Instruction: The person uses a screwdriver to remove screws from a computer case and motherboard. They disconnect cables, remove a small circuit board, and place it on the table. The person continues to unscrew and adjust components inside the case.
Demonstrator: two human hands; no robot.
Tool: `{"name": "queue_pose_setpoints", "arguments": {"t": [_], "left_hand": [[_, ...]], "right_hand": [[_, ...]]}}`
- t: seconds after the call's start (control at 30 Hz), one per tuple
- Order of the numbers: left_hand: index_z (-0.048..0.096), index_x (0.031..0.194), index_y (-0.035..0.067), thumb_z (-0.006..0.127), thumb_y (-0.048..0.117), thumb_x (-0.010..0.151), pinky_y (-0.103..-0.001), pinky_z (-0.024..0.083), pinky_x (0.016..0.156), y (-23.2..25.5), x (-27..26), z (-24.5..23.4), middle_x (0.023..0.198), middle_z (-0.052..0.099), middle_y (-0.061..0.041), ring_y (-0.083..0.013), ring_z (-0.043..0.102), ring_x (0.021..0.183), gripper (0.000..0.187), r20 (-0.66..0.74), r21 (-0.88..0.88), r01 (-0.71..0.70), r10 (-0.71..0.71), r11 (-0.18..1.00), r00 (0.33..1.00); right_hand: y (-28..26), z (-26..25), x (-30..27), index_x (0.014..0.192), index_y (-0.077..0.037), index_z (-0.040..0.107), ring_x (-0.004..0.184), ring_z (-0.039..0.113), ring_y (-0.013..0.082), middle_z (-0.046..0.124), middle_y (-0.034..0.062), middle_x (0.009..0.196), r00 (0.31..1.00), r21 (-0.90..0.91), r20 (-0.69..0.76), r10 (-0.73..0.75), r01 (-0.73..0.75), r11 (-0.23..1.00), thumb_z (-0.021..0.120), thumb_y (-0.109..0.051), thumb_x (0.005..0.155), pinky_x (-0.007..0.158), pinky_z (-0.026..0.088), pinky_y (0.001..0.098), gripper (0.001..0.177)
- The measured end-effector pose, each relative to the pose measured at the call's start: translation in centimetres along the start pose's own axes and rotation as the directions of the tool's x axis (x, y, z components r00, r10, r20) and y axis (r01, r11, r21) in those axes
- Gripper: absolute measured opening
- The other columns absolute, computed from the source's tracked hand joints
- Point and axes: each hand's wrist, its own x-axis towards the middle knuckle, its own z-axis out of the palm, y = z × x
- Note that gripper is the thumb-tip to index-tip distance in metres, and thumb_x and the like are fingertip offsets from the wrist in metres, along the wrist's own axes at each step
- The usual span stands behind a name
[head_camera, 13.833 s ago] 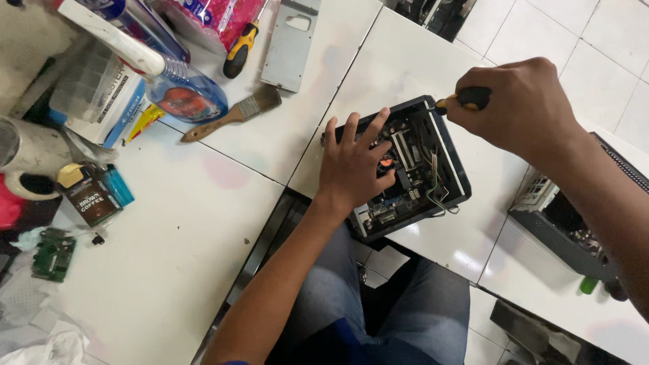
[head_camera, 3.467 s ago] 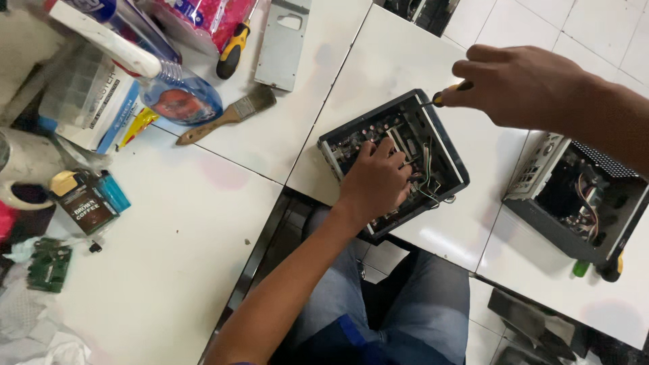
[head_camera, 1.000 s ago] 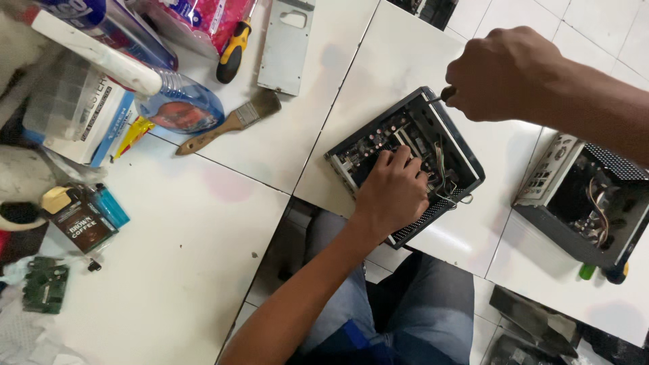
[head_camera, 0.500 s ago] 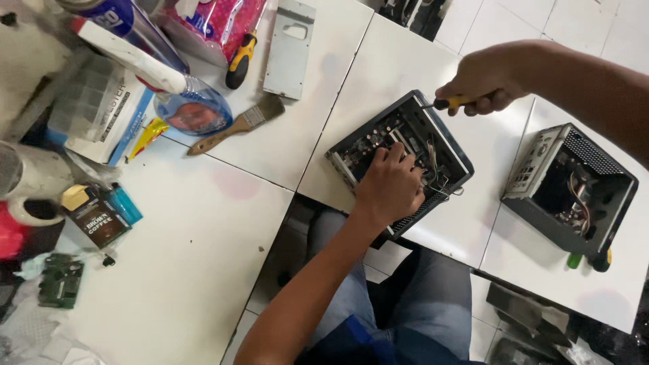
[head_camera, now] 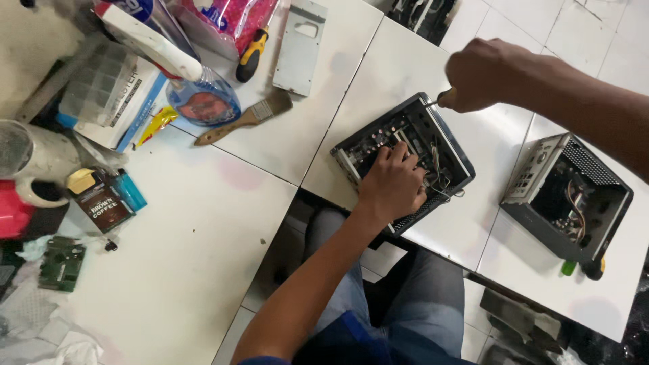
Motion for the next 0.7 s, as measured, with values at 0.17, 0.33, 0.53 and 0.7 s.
{"name": "queue_pose_setpoints", "arguments": {"t": [0.17, 0.33, 0.53, 0.7], "left_hand": [[0.082, 0.081, 0.012, 0.079, 0.035, 0.083, -0.052, 0.052, 0.093, 0.0, 0.0, -0.5, 0.094, 0.076, -0.007, -0.0334, 0.062, 0.115, 0.023, -0.010, -0.061, 0.005, -0.006, 0.998, 1.000], [0.081, 0.081, 0.013, 0.080, 0.037, 0.083, -0.049, 0.054, 0.091, 0.1, -0.4, 0.2, 0.095, 0.075, -0.008, -0.0323, 0.062, 0.113, 0.025, -0.044, -0.021, -0.016, 0.015, 1.000, 0.999], [0.081, 0.087, 0.013, 0.077, 0.044, 0.084, -0.050, 0.048, 0.091, -0.2, 0.3, -0.5, 0.099, 0.073, -0.008, -0.0314, 0.059, 0.114, 0.031, 0.009, -0.038, -0.011, 0.012, 0.999, 1.000], [0.080, 0.080, 0.012, 0.080, 0.042, 0.083, -0.048, 0.051, 0.089, -0.4, 0.3, -0.6, 0.096, 0.074, -0.009, -0.0327, 0.061, 0.113, 0.029, -0.037, -0.073, -0.001, -0.002, 0.997, 0.999]], "right_hand": [[-0.3, -0.3, 0.3, 0.103, -0.012, 0.084, 0.085, 0.076, 0.0223, 0.085, 0.0067, 0.090, 0.998, 0.047, 0.060, 0.000, -0.003, 0.999, 0.053, -0.054, 0.111, 0.070, 0.061, 0.0361, 0.053], [-0.7, 1.7, 1.4, 0.124, -0.026, 0.076, 0.104, 0.082, 0.0278, 0.083, 0.0003, 0.112, 0.993, -0.296, -0.076, -0.087, 0.061, 0.953, 0.038, -0.049, 0.109, 0.065, 0.067, 0.0408, 0.047], [-1.4, 4.2, 1.1, 0.096, -0.030, 0.070, 0.091, 0.078, 0.0180, 0.078, -0.0076, 0.095, 0.902, -0.595, -0.142, -0.408, 0.252, 0.763, 0.072, -0.015, 0.097, 0.063, 0.063, 0.0336, 0.014], [-0.6, 4.1, 1.5, 0.095, -0.031, 0.075, 0.098, 0.075, 0.0177, 0.076, -0.0094, 0.098, 0.877, -0.620, -0.195, -0.439, 0.237, 0.748, 0.072, -0.014, 0.091, 0.056, 0.061, 0.0338, 0.017]]}}
